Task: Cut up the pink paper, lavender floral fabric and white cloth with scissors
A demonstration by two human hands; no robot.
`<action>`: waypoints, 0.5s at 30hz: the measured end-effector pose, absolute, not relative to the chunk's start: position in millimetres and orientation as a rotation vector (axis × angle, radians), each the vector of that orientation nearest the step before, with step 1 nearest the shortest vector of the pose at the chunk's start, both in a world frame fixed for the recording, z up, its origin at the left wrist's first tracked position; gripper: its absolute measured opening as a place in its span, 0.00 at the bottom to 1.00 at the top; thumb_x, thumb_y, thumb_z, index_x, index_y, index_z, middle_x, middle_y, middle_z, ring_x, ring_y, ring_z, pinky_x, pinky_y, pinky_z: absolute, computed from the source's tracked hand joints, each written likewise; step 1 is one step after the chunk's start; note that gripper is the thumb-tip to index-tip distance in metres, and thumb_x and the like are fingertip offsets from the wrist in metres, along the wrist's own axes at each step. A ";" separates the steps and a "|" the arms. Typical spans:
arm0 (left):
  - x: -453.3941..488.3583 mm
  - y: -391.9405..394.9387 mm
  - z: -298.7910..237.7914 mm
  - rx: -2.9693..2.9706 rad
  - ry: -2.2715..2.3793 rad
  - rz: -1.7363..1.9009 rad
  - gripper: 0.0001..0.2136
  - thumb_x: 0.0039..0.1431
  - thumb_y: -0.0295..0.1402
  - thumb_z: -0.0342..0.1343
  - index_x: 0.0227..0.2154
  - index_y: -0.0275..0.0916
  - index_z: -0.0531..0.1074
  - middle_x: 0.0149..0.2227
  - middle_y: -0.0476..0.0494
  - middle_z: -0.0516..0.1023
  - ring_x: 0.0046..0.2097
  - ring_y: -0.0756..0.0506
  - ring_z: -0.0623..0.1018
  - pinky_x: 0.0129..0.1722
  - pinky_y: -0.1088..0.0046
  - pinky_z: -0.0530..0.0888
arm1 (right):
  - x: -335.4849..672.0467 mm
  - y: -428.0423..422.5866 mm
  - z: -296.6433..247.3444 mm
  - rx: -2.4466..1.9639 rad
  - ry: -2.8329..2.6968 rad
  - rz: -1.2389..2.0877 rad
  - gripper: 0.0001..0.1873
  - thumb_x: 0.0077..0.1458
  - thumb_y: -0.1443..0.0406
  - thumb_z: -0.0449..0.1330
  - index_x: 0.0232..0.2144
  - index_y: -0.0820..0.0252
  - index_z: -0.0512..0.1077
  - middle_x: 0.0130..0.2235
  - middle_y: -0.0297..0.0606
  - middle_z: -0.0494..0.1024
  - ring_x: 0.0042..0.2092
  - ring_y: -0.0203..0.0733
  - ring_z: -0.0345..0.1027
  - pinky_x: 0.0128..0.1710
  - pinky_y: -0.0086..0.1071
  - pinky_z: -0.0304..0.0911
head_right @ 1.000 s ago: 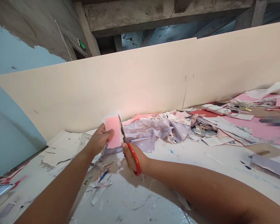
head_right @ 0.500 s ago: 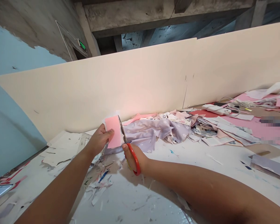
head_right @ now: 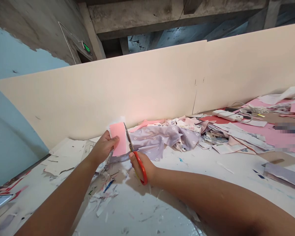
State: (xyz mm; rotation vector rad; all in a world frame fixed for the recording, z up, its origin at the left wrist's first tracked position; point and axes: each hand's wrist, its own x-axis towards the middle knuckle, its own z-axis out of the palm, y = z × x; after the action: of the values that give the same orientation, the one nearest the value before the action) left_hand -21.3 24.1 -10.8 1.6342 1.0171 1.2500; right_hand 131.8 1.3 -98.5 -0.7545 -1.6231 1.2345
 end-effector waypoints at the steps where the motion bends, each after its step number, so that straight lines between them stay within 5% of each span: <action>1: -21.3 24.1 -10.9 1.636 1.017 1.251 0.17 0.48 0.39 0.53 0.41 0.38 0.63 0.31 0.49 0.73 0.28 0.51 0.71 0.29 0.74 0.69 | 132.5 1.7 -98.7 -0.740 -1.642 1.251 0.25 0.52 0.44 0.42 0.21 0.59 0.55 0.16 0.27 0.54 0.17 0.29 0.46 0.15 0.25 0.45; 15: -20.4 22.9 -11.8 1.645 1.035 1.199 0.18 0.48 0.38 0.53 0.42 0.39 0.62 0.31 0.49 0.73 0.27 0.51 0.72 0.26 0.75 0.69 | 132.2 5.4 -100.1 -0.726 -1.653 1.282 0.26 0.49 0.42 0.44 0.27 0.60 0.57 0.23 0.29 0.60 0.22 0.30 0.55 0.19 0.24 0.54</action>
State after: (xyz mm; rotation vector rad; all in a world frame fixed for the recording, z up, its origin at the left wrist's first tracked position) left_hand -20.4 22.9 -11.8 1.6448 1.0350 1.1986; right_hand 132.2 5.4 -100.1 -0.7259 -1.6532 1.2819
